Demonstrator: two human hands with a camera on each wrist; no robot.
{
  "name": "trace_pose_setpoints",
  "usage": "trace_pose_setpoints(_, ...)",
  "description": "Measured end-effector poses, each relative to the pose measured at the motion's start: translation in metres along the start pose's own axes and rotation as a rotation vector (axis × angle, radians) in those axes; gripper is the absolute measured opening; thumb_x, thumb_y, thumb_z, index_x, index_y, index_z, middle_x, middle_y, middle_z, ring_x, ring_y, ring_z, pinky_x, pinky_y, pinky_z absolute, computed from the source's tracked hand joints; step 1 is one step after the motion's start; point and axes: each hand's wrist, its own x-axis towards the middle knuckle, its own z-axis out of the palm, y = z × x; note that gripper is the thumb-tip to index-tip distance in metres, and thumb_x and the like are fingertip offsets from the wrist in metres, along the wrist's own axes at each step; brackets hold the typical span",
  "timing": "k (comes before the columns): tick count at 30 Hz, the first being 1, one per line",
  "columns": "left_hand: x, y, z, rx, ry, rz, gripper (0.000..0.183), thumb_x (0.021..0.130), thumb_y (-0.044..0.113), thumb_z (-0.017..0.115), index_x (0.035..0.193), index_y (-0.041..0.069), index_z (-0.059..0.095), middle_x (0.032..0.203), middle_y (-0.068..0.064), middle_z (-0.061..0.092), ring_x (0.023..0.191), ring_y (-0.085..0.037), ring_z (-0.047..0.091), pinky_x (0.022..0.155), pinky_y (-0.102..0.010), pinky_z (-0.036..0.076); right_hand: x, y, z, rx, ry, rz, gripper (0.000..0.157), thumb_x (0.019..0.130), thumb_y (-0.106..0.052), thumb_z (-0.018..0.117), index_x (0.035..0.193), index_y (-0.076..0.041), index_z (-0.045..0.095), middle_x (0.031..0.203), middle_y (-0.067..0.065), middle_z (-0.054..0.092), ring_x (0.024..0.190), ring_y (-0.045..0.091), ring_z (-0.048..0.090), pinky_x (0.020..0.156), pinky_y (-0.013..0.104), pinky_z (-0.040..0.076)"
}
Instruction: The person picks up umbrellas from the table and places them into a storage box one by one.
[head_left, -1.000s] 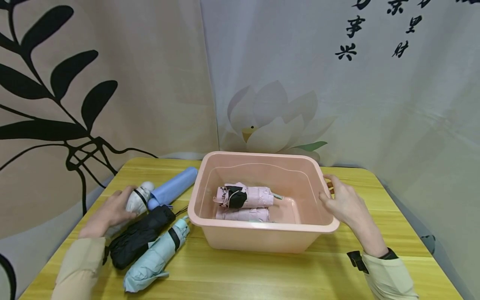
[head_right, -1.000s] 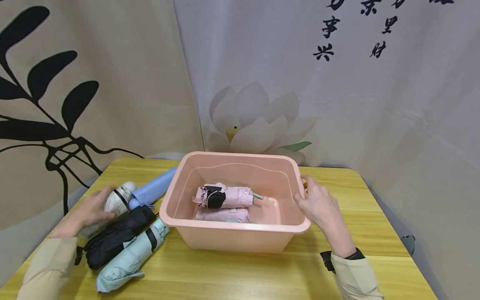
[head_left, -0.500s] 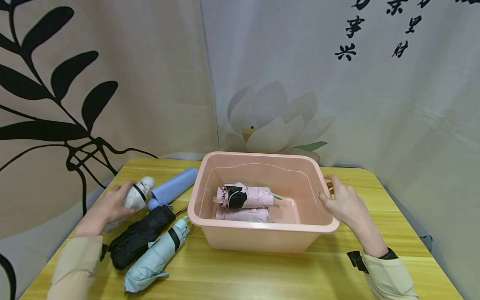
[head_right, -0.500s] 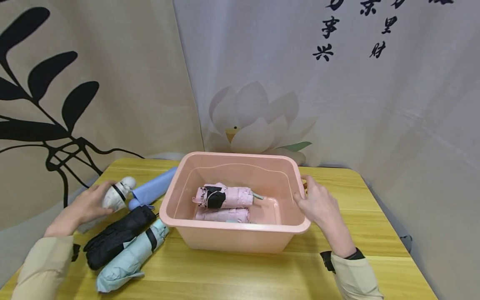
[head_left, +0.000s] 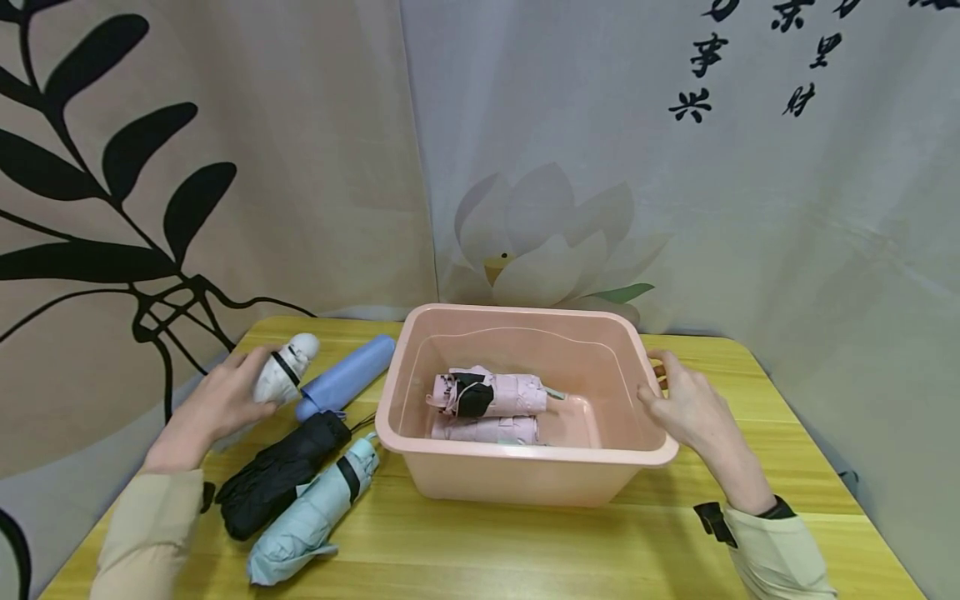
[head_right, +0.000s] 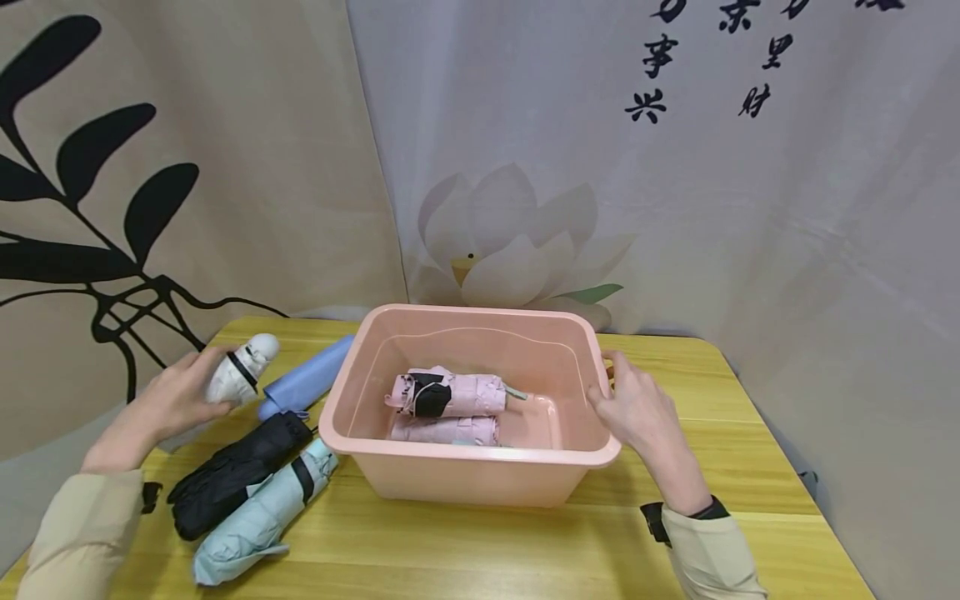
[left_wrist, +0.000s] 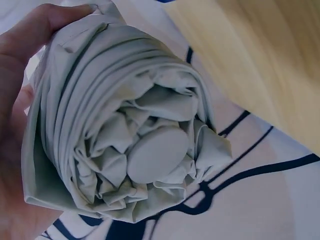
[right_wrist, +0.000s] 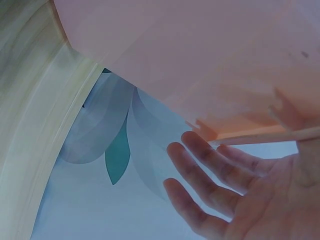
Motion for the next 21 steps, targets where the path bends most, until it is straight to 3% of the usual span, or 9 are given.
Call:
trace_pose_setpoints(10, 0.004, 0.032, -0.016, 0.061, 0.055, 0.087, 0.077, 0.070, 0.015, 0.074, 0.137, 0.013, 0.035, 0.115, -0.028, 0.049, 0.081, -0.034, 0.055, 0.057, -0.041, 0.044, 0.000, 0.000, 0.000, 0.007, 0.007, -0.007, 0.045, 0.086, -0.026, 0.047, 0.128, -0.009, 0.044, 0.108, 0.015, 0.062, 0.084, 0.027, 0.063, 0.057, 0.029, 0.042)
trace_pose_setpoints(21, 0.011, 0.067, -0.027, 0.136, 0.220, 0.258, 0.078, 0.065, 0.015, 0.080, 0.134, 0.015, 0.043, 0.113, -0.020, 0.054, 0.091, -0.040, 0.055, 0.060, -0.047, 0.045, 0.000, 0.000, 0.000, -0.005, 0.008, -0.011, 0.047, 0.086, -0.026, 0.048, 0.128, -0.008, 0.043, 0.108, 0.017, 0.062, 0.083, 0.028, 0.063, 0.056, 0.030, 0.042)
